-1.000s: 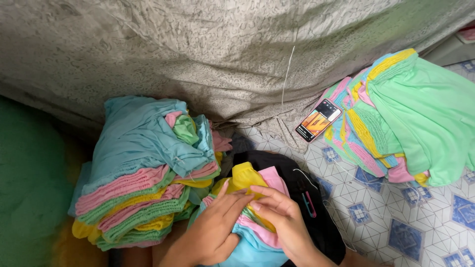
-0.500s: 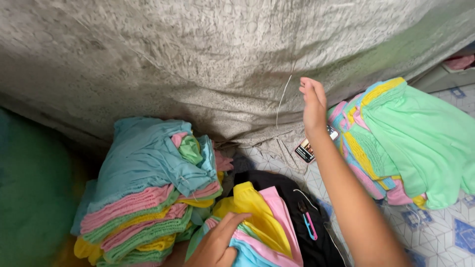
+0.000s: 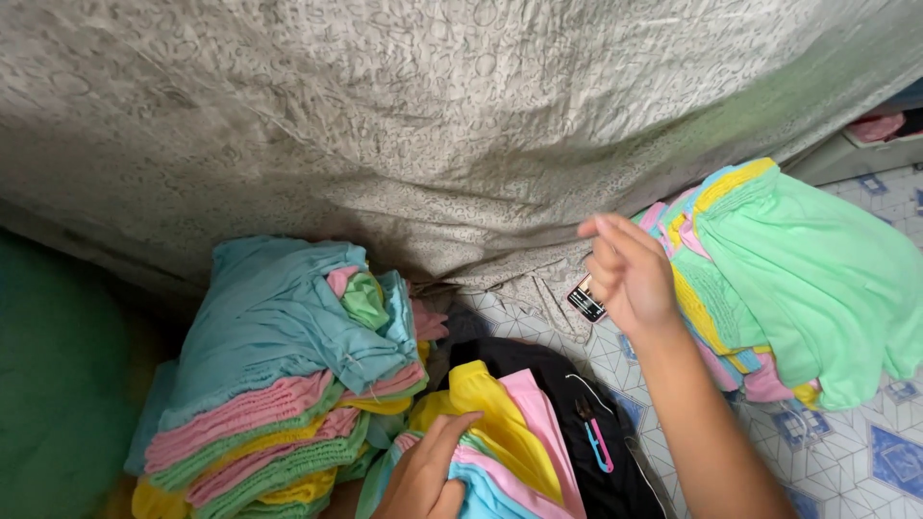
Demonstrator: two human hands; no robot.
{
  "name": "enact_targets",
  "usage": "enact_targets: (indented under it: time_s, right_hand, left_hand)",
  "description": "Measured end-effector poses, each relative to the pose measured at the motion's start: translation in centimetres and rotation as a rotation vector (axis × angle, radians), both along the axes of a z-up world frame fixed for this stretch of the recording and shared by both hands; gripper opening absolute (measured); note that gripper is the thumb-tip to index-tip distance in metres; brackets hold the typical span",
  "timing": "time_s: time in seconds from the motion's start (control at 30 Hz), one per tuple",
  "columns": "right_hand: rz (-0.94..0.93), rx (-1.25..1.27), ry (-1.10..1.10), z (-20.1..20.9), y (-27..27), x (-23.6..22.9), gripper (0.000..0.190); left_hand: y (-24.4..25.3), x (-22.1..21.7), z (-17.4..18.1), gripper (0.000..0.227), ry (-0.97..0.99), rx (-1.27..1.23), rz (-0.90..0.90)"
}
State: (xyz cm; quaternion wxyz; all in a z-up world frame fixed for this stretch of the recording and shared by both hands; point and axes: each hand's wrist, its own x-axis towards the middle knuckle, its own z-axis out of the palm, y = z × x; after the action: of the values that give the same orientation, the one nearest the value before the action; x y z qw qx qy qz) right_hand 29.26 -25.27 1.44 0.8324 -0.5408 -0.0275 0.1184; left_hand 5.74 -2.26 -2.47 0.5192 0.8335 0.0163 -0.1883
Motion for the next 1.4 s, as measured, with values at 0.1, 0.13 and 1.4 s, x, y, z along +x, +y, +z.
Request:
enact_targets:
  time_s: [0.1, 0.13, 1.4]
  right_hand:
    - [-0.007, -0.033, 0.146, -2.3, -2.4, -3.9, 0.018]
    - [-0.008, -0.034, 0.146, -4.0, -2.9, -6.6, 0.018]
    - [0.061, -0.865, -0.157, -12.5, 2.7, -32.1, 0.022]
  left_hand:
    - [-0.6, 0.1, 1.1, 0.061, 0.029, -0.016, 0.048]
    - [-0.7, 0.1, 0.8, 0.061, 0.028, -0.017, 0.047]
    - [-1.8, -2.4, -9.0, 0.077, -0.572, -0.049, 0.025]
